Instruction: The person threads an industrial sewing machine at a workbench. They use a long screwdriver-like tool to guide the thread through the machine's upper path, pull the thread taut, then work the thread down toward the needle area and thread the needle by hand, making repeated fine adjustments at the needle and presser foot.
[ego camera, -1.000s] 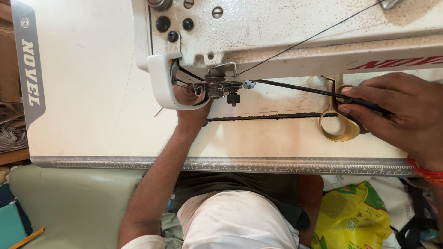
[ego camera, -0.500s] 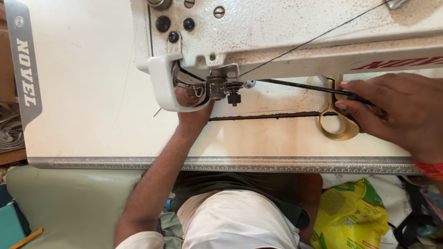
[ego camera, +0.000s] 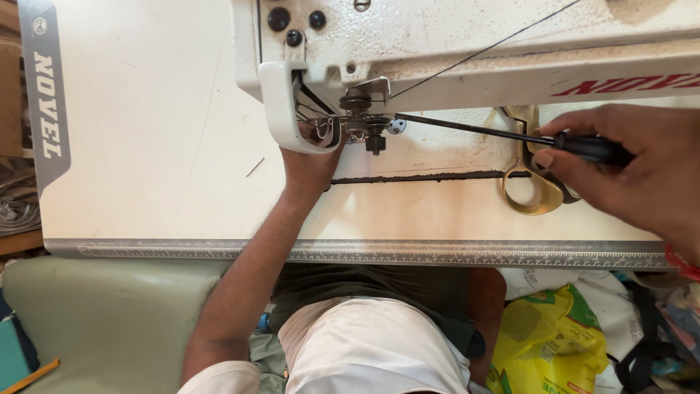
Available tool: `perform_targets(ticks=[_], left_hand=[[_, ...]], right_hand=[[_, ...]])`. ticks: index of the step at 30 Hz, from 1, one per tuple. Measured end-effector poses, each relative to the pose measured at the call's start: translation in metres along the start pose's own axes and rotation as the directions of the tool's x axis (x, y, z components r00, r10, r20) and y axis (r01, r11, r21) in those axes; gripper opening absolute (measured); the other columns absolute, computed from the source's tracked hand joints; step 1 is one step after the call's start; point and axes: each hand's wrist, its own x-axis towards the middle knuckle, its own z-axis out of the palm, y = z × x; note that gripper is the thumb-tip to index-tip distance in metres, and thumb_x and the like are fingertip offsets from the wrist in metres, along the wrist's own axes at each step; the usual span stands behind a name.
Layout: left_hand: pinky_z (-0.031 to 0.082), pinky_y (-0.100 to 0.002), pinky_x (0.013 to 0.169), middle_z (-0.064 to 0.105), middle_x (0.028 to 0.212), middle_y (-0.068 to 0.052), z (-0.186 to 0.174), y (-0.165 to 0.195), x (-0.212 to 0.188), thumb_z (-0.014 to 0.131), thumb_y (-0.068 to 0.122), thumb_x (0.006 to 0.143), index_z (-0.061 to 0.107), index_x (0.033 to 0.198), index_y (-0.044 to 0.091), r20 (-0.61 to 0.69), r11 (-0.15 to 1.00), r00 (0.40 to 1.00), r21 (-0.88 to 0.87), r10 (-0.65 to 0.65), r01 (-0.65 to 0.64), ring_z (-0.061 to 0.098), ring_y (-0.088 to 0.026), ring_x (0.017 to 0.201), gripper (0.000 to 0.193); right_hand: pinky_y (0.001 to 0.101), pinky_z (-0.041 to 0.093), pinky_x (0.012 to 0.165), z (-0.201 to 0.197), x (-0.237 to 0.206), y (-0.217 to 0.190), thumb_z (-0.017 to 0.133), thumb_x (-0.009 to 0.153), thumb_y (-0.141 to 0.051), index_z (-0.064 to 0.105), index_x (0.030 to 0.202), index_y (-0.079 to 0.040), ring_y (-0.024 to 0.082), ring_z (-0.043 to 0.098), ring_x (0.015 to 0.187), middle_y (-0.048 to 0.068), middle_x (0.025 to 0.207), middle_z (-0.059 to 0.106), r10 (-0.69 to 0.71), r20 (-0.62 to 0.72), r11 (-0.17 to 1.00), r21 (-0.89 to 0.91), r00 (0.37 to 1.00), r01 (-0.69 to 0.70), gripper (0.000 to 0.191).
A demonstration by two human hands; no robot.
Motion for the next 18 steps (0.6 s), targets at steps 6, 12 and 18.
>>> perform_targets(ticks=[6,12,18], left_hand=[[0.054,-0.027,0.065,0.075,0.082,-0.008,-0.001,0.016,0.004,0.087,0.010,0.082,0.067,0.088,-0.002,0.045,0.985,0.985,-0.046,-0.165,0.167,0.070,-0.012,0.073,0.024],[0.058,-0.026,0.075,0.074,0.096,-0.006,-0.002,0.017,0.004,0.083,0.010,0.086,0.064,0.102,-0.002,0.048,0.981,0.999,-0.193,-0.009,0.018,0.072,-0.013,0.087,0.028],[0.051,-0.034,0.064,0.071,0.083,-0.011,-0.001,0.005,0.005,0.084,0.006,0.089,0.076,0.096,0.005,0.055,0.903,0.940,0.267,0.335,-0.337,0.068,-0.023,0.074,0.011]], right_hand=[[0.0361,0.050,0.062,-0.009,0.012,0.006,0.079,0.096,-0.025,0.074,0.118,-0.008,0.024,0.064,0.068,0.008,0.086,0.069,-0.597,0.010,0.698,-0.487,0.802,0.525,0.029],[0.0364,0.049,0.052,-0.003,0.019,-0.006,0.071,0.095,-0.031,0.078,0.116,-0.012,0.021,0.062,0.056,0.002,0.069,0.066,-0.485,0.123,0.590,-0.684,0.866,0.428,0.029],[0.0362,0.049,0.051,-0.001,0.027,-0.017,0.065,0.102,-0.030,0.079,0.111,-0.015,0.022,0.062,0.052,0.002,0.066,0.067,-0.427,0.101,0.651,-0.655,0.899,0.383,0.023]])
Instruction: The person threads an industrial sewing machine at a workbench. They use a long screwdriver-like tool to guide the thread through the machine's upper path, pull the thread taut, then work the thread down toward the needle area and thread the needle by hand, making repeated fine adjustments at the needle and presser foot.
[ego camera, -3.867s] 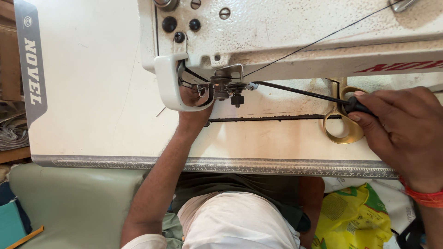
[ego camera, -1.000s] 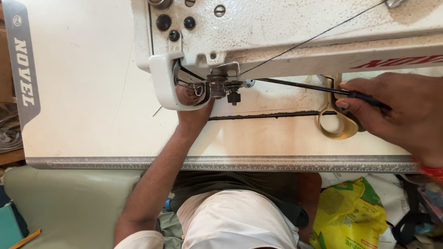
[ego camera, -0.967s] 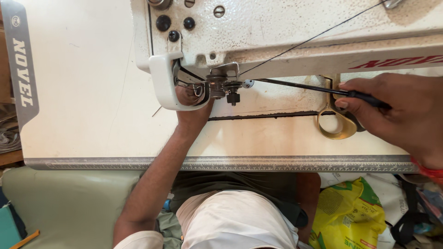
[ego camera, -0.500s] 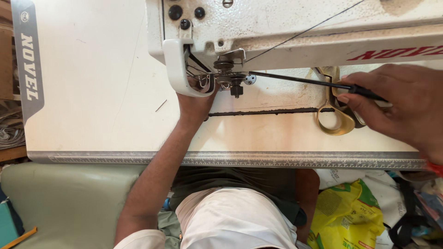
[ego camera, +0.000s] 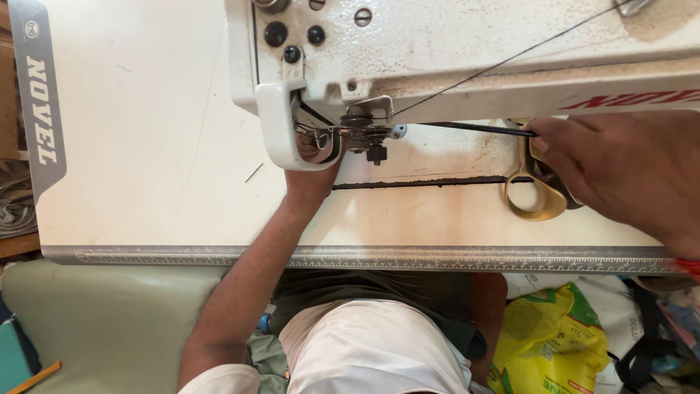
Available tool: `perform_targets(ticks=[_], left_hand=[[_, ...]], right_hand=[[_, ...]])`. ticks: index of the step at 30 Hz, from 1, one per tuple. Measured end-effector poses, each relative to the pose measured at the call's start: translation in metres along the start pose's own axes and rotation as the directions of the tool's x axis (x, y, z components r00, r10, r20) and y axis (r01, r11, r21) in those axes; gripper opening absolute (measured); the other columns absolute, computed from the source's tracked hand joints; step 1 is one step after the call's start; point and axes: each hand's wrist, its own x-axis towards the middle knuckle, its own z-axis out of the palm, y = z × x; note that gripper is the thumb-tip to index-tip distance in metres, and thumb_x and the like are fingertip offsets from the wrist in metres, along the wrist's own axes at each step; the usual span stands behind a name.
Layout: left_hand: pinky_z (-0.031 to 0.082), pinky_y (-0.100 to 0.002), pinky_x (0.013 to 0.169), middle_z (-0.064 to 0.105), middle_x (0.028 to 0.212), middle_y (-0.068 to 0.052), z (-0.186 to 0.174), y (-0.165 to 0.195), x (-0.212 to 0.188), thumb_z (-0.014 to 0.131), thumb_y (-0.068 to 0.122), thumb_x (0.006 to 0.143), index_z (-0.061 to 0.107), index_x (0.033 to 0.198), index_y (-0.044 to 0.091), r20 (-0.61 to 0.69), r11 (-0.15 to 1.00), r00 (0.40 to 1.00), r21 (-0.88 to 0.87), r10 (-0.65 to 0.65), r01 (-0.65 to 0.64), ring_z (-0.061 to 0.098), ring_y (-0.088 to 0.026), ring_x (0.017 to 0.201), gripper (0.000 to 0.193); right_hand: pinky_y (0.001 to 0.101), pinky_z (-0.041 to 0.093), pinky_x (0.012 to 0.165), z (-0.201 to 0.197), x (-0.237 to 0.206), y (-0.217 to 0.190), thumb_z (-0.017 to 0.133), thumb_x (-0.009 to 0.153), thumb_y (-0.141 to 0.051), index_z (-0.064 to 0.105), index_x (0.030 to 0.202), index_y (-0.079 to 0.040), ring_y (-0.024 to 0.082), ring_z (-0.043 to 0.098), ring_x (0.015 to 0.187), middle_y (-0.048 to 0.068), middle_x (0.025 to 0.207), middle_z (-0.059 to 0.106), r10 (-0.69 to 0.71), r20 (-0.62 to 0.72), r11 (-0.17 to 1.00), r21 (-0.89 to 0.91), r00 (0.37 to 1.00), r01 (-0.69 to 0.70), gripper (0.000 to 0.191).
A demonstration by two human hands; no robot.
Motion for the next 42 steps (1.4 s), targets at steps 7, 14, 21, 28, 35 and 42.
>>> perform_targets(ticks=[7,14,21,28,35,42], left_hand=[[0.051,-0.031,0.061,0.070,0.083,-0.007,0.000,-0.001,-0.006,0.082,0.009,0.093,0.073,0.096,0.003,0.061,0.939,0.979,-0.278,-0.193,0.202,0.068,-0.017,0.072,0.011],[0.054,-0.029,0.064,0.070,0.091,-0.009,-0.001,0.003,-0.001,0.082,0.007,0.091,0.071,0.101,-0.001,0.076,0.901,0.966,-0.348,-0.249,0.259,0.067,-0.016,0.078,0.017],[0.055,-0.029,0.068,0.070,0.092,-0.008,0.002,-0.002,-0.004,0.078,0.002,0.091,0.070,0.099,-0.001,0.068,0.915,0.971,-0.324,-0.230,0.239,0.069,-0.016,0.079,0.011],[0.057,-0.036,0.077,0.071,0.102,-0.013,0.001,-0.011,-0.008,0.080,0.001,0.089,0.073,0.109,0.004,0.035,0.994,0.996,-0.067,0.085,-0.082,0.072,-0.025,0.091,0.021],[0.059,-0.035,0.081,0.071,0.106,-0.014,0.001,-0.013,-0.009,0.083,0.002,0.088,0.072,0.108,0.003,0.004,0.991,0.991,0.012,0.136,-0.136,0.073,-0.027,0.095,0.023],[0.058,-0.033,0.073,0.073,0.097,-0.011,0.001,-0.008,-0.008,0.085,0.006,0.085,0.072,0.104,0.005,0.075,0.941,0.984,-0.291,-0.159,0.174,0.073,-0.022,0.086,0.023]], right_hand=[[0.0323,0.050,0.048,0.010,0.007,0.018,0.054,0.106,-0.037,0.074,0.121,-0.018,0.017,0.061,0.049,0.005,0.059,0.067,0.264,0.531,0.881,0.208,0.806,-0.425,0.032],[0.0281,0.051,0.048,0.007,0.001,0.016,0.064,0.102,-0.034,0.075,0.116,-0.013,0.012,0.062,0.055,0.002,0.070,0.067,0.226,0.527,0.839,0.322,0.819,-0.439,0.027],[0.0329,0.051,0.052,-0.009,0.008,-0.002,0.062,0.104,-0.029,0.077,0.113,-0.010,0.023,0.067,0.055,0.008,0.072,0.072,0.110,0.108,0.967,0.217,0.988,-0.132,0.026],[0.0344,0.057,0.065,0.000,0.020,0.006,0.053,0.103,-0.047,0.075,0.123,-0.025,0.019,0.072,0.070,0.000,0.080,0.074,0.258,0.600,0.906,0.121,0.757,-0.405,0.036],[0.0364,0.056,0.069,0.003,0.025,0.007,0.053,0.102,-0.048,0.071,0.124,-0.024,0.020,0.072,0.078,0.000,0.085,0.074,0.211,0.617,0.915,0.149,0.758,-0.375,0.037],[0.0380,0.049,0.053,-0.006,0.015,-0.027,0.065,0.100,-0.027,0.072,0.095,-0.012,0.026,0.064,0.058,0.007,0.069,0.067,-0.030,-0.118,0.995,0.086,0.993,0.040,0.017]])
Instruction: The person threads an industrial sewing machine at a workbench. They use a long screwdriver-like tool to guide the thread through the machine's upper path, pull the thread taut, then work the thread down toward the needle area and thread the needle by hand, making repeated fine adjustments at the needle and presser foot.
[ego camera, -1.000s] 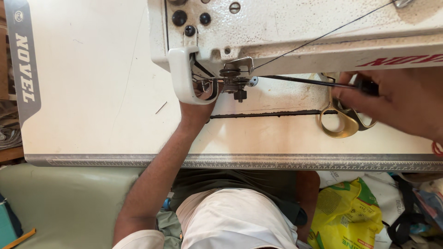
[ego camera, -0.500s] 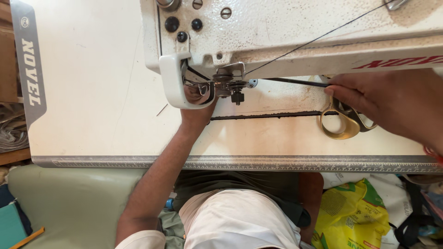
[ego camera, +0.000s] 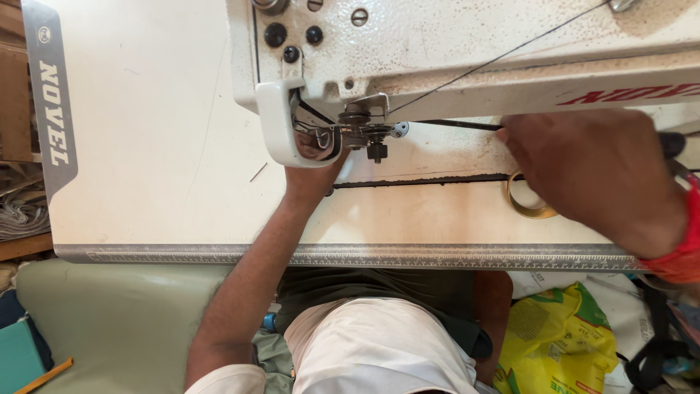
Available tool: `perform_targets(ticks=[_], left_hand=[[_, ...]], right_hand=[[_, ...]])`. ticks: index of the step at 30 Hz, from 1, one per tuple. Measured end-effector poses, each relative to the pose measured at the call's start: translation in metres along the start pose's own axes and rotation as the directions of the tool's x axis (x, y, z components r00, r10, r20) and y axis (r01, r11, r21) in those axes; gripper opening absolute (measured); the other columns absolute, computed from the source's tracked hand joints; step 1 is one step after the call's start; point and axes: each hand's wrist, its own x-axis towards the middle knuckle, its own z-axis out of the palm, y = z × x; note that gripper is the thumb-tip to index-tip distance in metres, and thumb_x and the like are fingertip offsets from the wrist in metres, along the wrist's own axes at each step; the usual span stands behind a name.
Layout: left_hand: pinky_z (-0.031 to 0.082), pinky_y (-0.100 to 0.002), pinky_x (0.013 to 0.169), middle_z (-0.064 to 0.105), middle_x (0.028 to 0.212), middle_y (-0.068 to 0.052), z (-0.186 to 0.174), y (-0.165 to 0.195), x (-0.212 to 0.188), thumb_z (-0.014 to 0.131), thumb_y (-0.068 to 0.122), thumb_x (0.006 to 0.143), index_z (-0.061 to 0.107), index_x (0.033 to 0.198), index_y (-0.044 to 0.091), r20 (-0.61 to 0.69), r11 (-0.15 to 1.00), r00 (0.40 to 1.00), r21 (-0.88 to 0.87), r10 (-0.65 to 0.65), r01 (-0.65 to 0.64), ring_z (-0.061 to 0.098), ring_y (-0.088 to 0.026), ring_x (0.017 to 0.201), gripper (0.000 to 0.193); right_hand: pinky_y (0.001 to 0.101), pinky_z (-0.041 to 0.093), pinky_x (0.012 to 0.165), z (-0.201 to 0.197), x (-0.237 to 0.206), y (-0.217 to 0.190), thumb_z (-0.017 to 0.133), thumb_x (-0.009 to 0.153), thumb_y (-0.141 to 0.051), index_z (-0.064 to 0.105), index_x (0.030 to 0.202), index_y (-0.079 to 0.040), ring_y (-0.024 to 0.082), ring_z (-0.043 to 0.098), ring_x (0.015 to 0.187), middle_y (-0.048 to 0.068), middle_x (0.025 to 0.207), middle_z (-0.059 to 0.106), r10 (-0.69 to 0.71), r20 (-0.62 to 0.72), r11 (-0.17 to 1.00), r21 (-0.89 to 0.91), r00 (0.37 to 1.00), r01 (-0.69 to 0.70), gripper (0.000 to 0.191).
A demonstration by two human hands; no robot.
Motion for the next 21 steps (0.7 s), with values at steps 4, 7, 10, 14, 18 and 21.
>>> perform_targets(ticks=[4,7,10,14,18,21], left_hand=[[0.059,-0.030,0.072,0.074,0.094,-0.009,0.001,0.000,-0.001,0.081,0.005,0.090,0.071,0.103,0.007,0.004,0.991,0.999,-0.124,-0.042,0.043,0.073,-0.019,0.083,0.016],[0.056,-0.032,0.069,0.074,0.089,-0.007,-0.001,-0.004,-0.001,0.082,0.004,0.090,0.076,0.100,0.008,0.027,0.931,0.967,0.265,0.252,-0.251,0.072,-0.021,0.080,0.013],[0.057,-0.032,0.071,0.073,0.094,-0.007,0.000,-0.005,-0.002,0.080,0.003,0.094,0.073,0.103,0.007,0.040,0.944,0.968,0.216,0.246,-0.249,0.073,-0.021,0.084,0.012],[0.055,-0.032,0.065,0.070,0.089,-0.008,0.001,-0.004,-0.001,0.082,0.005,0.089,0.074,0.100,0.008,0.017,0.971,0.992,0.203,0.126,-0.127,0.071,-0.021,0.077,0.014],[0.054,-0.034,0.067,0.071,0.089,-0.008,0.000,-0.004,-0.002,0.083,0.005,0.088,0.074,0.099,0.007,0.033,0.923,0.976,0.318,0.217,-0.216,0.070,-0.022,0.078,0.015],[0.057,-0.033,0.077,0.072,0.101,-0.010,0.002,-0.006,-0.002,0.081,0.004,0.090,0.072,0.107,0.005,0.010,0.992,0.992,0.037,0.124,-0.125,0.072,-0.023,0.089,0.019]], right_hand=[[0.0363,0.049,0.049,0.005,0.004,0.002,0.064,0.098,-0.029,0.076,0.105,-0.021,0.022,0.066,0.055,0.004,0.063,0.066,0.007,0.167,0.982,-0.188,0.986,0.025,0.015],[0.0366,0.049,0.048,0.014,0.007,0.007,0.059,0.102,-0.036,0.075,0.116,-0.029,0.024,0.066,0.054,0.005,0.064,0.068,0.146,0.316,0.987,-0.111,0.938,-0.116,0.023],[0.0353,0.048,0.046,0.021,0.010,0.015,0.055,0.105,-0.041,0.074,0.126,-0.028,0.023,0.065,0.052,0.004,0.062,0.069,0.214,0.472,0.956,0.080,0.855,-0.284,0.031],[0.0353,0.048,0.046,0.023,0.004,0.015,0.059,0.104,-0.042,0.078,0.119,-0.028,0.024,0.064,0.051,0.003,0.066,0.070,0.155,0.296,0.987,-0.020,0.942,-0.156,0.028],[0.0351,0.047,0.047,0.018,-0.001,0.010,0.070,0.096,-0.028,0.080,0.106,-0.025,0.024,0.063,0.054,0.004,0.069,0.069,0.011,0.036,0.994,-0.105,0.999,-0.007,0.014],[0.0371,0.047,0.055,0.014,0.001,0.008,0.074,0.097,-0.025,0.077,0.106,-0.022,0.024,0.064,0.063,0.003,0.078,0.068,-0.080,-0.091,0.995,-0.069,0.993,0.074,0.010]])
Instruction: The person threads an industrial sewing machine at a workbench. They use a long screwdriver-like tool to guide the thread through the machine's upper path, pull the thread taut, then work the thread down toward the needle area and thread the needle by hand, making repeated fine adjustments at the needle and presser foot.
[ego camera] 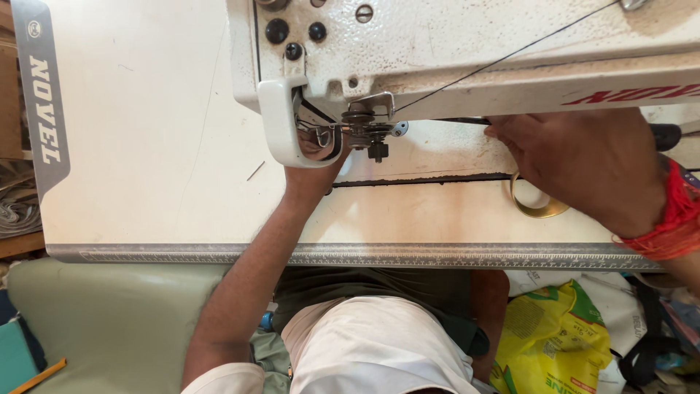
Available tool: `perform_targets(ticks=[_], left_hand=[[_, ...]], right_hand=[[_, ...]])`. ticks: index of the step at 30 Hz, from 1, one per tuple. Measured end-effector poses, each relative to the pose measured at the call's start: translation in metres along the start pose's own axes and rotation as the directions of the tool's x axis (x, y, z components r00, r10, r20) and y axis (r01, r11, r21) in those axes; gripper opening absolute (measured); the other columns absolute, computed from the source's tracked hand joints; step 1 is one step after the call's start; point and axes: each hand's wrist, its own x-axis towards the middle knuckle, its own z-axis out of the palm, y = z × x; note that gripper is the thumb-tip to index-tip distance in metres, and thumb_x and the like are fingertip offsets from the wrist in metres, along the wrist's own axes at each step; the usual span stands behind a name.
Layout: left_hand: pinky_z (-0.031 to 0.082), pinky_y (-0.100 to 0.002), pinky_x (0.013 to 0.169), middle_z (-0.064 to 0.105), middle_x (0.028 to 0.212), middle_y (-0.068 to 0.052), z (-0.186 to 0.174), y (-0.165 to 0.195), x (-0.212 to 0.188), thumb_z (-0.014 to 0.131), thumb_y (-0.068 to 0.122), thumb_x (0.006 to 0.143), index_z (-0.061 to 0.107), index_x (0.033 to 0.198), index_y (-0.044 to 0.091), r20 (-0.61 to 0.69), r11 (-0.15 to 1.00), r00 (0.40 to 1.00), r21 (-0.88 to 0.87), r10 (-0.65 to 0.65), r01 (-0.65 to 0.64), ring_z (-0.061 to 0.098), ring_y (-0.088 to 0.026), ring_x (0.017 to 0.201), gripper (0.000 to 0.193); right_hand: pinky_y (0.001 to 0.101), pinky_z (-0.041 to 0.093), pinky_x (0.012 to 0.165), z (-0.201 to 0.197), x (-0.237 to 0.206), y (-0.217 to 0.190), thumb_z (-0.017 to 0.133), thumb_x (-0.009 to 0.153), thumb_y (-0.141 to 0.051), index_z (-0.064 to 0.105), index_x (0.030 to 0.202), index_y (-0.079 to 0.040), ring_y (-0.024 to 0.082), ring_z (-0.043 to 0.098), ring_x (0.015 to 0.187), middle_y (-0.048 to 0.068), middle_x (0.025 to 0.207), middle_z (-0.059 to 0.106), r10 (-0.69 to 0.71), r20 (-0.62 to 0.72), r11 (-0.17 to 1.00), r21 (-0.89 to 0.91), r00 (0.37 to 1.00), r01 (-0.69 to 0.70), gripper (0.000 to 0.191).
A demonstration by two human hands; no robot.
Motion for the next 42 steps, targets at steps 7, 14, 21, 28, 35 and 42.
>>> perform_targets(ticks=[7,14,21,28,35,42], left_hand=[[0.057,-0.035,0.077,0.071,0.101,-0.012,-0.002,-0.009,-0.002,0.082,0.001,0.088,0.075,0.106,0.003,0.039,0.925,0.979,0.322,0.201,-0.203,0.072,-0.026,0.092,0.019],[0.058,-0.035,0.073,0.071,0.098,-0.013,0.003,-0.004,-0.002,0.079,-0.002,0.091,0.072,0.102,0.002,-0.041,0.953,0.977,0.234,0.209,-0.193,0.072,-0.026,0.087,0.013],[0.056,-0.034,0.067,0.071,0.091,-0.010,0.001,-0.002,-0.001,0.083,0.000,0.091,0.072,0.097,0.003,-0.050,0.944,0.968,0.239,0.246,-0.227,0.072,-0.024,0.081,0.014],[0.056,-0.031,0.069,0.072,0.094,-0.012,0.005,-0.002,-0.001,0.083,0.000,0.090,0.073,0.099,0.003,-0.064,0.952,0.972,0.228,0.225,-0.205,0.071,-0.023,0.083,0.015],[0.057,-0.028,0.076,0.076,0.096,-0.007,0.000,0.007,-0.001,0.083,0.007,0.087,0.068,0.104,0.002,-0.007,0.945,0.966,-0.208,-0.260,0.253,0.073,-0.015,0.087,0.023],[0.055,-0.025,0.075,0.074,0.095,-0.004,-0.010,0.032,-0.003,0.078,0.006,0.093,0.063,0.107,0.000,-0.007,0.867,0.921,-0.340,-0.389,0.364,0.069,-0.011,0.086,0.022]], right_hand=[[0.0321,0.042,0.041,0.001,0.005,-0.001,0.073,0.093,-0.029,0.077,0.096,-0.025,0.018,0.061,0.048,0.000,0.060,0.063,-0.035,0.058,0.986,-0.161,0.998,0.044,0.007],[0.0304,0.039,0.040,0.005,0.003,0.000,0.073,0.092,-0.026,0.079,0.100,-0.028,0.016,0.059,0.047,-0.002,0.059,0.062,-0.071,0.013,0.975,-0.210,0.997,0.072,0.011],[0.0330,0.039,0.039,0.021,-0.002,0.003,0.071,0.093,-0.030,0.082,0.107,-0.032,0.019,0.054,0.041,-0.001,0.060,0.064,0.062,0.126,0.990,-0.131,0.990,-0.045,0.018],[0.0349,0.042,0.038,0.015,0.008,0.011,0.059,0.102,-0.038,0.079,0.115,-0.031,0.022,0.058,0.042,0.001,0.059,0.066,0.127,0.343,0.992,-0.047,0.931,-0.118,0.026],[0.0448,0.051,0.059,-0.013,0.004,0.000,0.054,0.104,-0.035,0.074,0.112,-0.014,0.033,0.067,0.065,0.011,0.074,0.069,0.189,0.401,0.935,0.206,0.896,-0.289,0.030],[0.0430,0.058,0.074,-0.046,-0.018,-0.002,0.059,0.097,-0.034,0.070,0.131,-0.020,0.031,0.074,0.083,0.010,0.091,0.075,0.262,0.731,0.835,0.157,0.630,-0.528,0.039]])
